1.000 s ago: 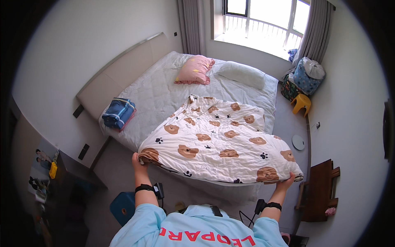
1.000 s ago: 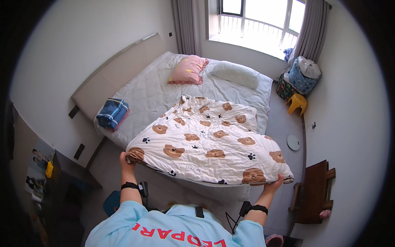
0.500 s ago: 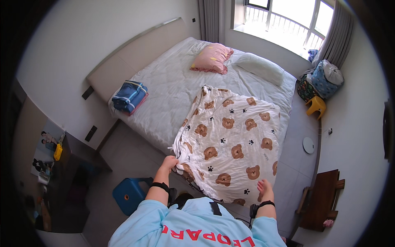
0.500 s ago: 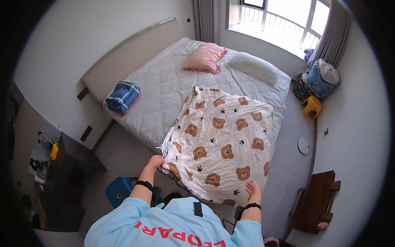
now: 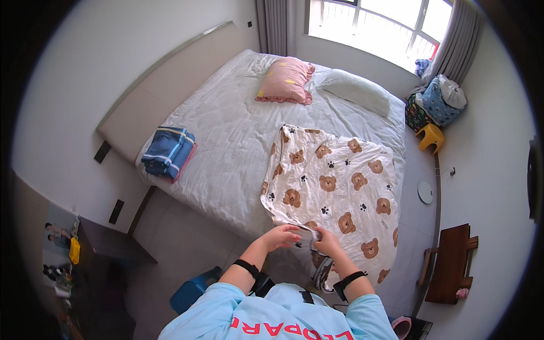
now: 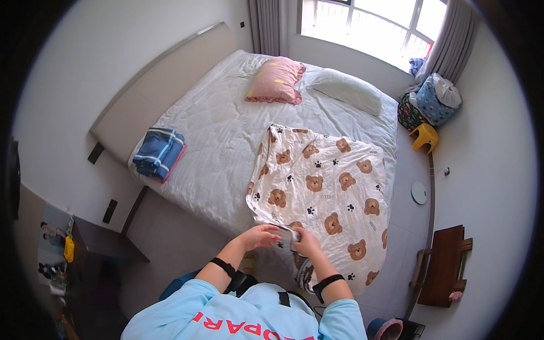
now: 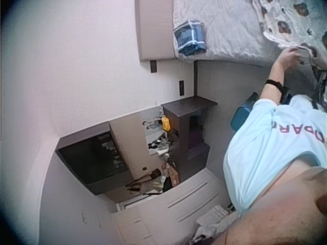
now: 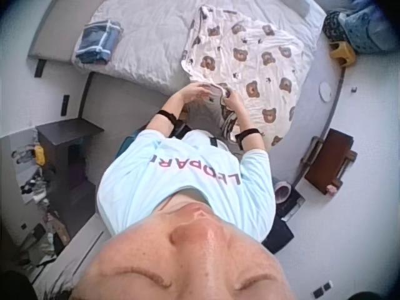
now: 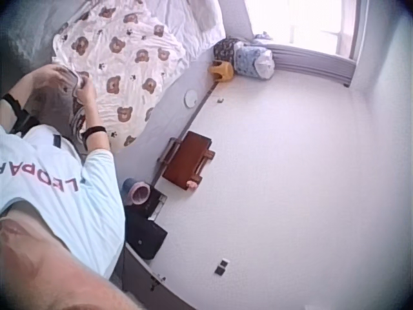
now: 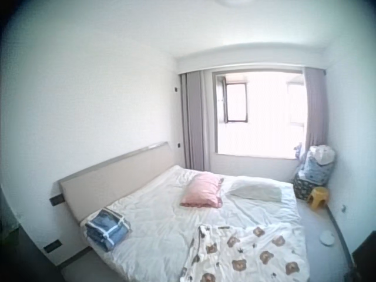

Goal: Fold a blue striped pillowcase and a teddy-bear patterned duvet cover on a bed.

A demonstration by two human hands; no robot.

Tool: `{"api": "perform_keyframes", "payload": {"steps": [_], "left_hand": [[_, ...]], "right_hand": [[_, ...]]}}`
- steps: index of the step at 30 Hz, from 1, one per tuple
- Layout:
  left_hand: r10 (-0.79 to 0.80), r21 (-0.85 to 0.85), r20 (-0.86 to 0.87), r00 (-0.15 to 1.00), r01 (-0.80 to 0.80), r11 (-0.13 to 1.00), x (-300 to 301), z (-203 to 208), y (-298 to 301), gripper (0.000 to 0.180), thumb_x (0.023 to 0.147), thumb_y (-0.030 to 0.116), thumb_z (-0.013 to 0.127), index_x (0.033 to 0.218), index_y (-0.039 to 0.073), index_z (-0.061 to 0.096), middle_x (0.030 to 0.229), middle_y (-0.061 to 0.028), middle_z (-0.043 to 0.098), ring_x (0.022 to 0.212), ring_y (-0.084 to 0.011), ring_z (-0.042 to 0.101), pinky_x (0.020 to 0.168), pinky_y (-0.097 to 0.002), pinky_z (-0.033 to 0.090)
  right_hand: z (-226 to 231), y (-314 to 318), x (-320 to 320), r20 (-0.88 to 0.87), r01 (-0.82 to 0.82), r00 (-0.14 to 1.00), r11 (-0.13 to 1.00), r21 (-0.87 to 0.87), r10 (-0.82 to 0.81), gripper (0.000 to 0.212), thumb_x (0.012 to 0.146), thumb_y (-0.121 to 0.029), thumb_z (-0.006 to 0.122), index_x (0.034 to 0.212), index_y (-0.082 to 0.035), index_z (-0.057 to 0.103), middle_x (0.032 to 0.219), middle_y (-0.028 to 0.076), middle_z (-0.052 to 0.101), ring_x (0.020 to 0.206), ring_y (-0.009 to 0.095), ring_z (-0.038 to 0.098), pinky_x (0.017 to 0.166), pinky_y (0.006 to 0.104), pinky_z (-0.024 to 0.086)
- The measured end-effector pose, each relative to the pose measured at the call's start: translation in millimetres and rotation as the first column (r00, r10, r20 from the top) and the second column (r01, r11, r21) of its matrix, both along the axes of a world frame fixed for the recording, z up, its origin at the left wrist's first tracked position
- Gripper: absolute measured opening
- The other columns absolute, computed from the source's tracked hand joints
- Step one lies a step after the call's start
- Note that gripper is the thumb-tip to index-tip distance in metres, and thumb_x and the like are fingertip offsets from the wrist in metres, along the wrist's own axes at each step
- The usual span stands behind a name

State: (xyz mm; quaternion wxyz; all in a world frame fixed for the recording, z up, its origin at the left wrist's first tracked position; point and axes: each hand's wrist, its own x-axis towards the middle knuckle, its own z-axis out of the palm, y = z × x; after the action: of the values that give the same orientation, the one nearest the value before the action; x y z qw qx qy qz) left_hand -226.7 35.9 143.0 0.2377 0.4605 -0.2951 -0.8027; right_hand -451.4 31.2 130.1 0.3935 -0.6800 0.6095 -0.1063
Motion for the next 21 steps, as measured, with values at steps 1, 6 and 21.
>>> {"api": "perform_keyframes", "payload": {"steps": [1,6,21], "left_hand": [[0.049,0.045,0.002,0.999,-0.05,0.998,22.0,-2.8,-9.7,0.033,0.081,0.011,0.055,0.112,0.008,0.048,0.094,-0.0048,0.06,0.088,-0.0164,0.058,0.076,-0.0342,0.046],[0.257,0.085,0.078,0.963,-0.263,0.961,86.2,-26.4,-71.3,0.028,0.081,0.011,0.05,0.109,0.008,0.05,0.088,-0.0061,0.06,0.084,-0.0194,0.058,0.074,-0.0352,0.046],[0.162,0.103,0.34,0.926,-0.208,0.973,88.7,-60.4,-200.6,0.02,0.085,0.013,0.046,0.103,0.005,0.052,0.078,-0.0059,0.056,0.069,-0.0174,0.057,0.063,-0.0325,0.05]], "right_hand": [[-3.2,-2.7,-10.3,-0.076,0.111,0.991,0.994,-0.025,-0.113,0.046,0.063,-0.014,0.059,0.109,-0.008,0.058,0.095,0.016,0.063,0.091,0.03,0.06,0.077,0.0365,0.047],[-28.1,14.9,-92.5,-0.119,0.581,0.78,0.781,-0.23,-0.615,0.035,0.065,-0.011,0.055,0.099,-0.009,0.063,0.09,0.015,0.064,0.085,0.031,0.06,0.074,0.0366,0.047],[-142.9,-52.8,-71.1,-0.509,0.779,0.616,0.56,0.28,-0.602,0.037,0.072,-0.025,0.056,0.102,-0.003,0.06,0.105,0.019,0.06,0.099,0.034,0.057,0.085,0.0397,0.045]]}}
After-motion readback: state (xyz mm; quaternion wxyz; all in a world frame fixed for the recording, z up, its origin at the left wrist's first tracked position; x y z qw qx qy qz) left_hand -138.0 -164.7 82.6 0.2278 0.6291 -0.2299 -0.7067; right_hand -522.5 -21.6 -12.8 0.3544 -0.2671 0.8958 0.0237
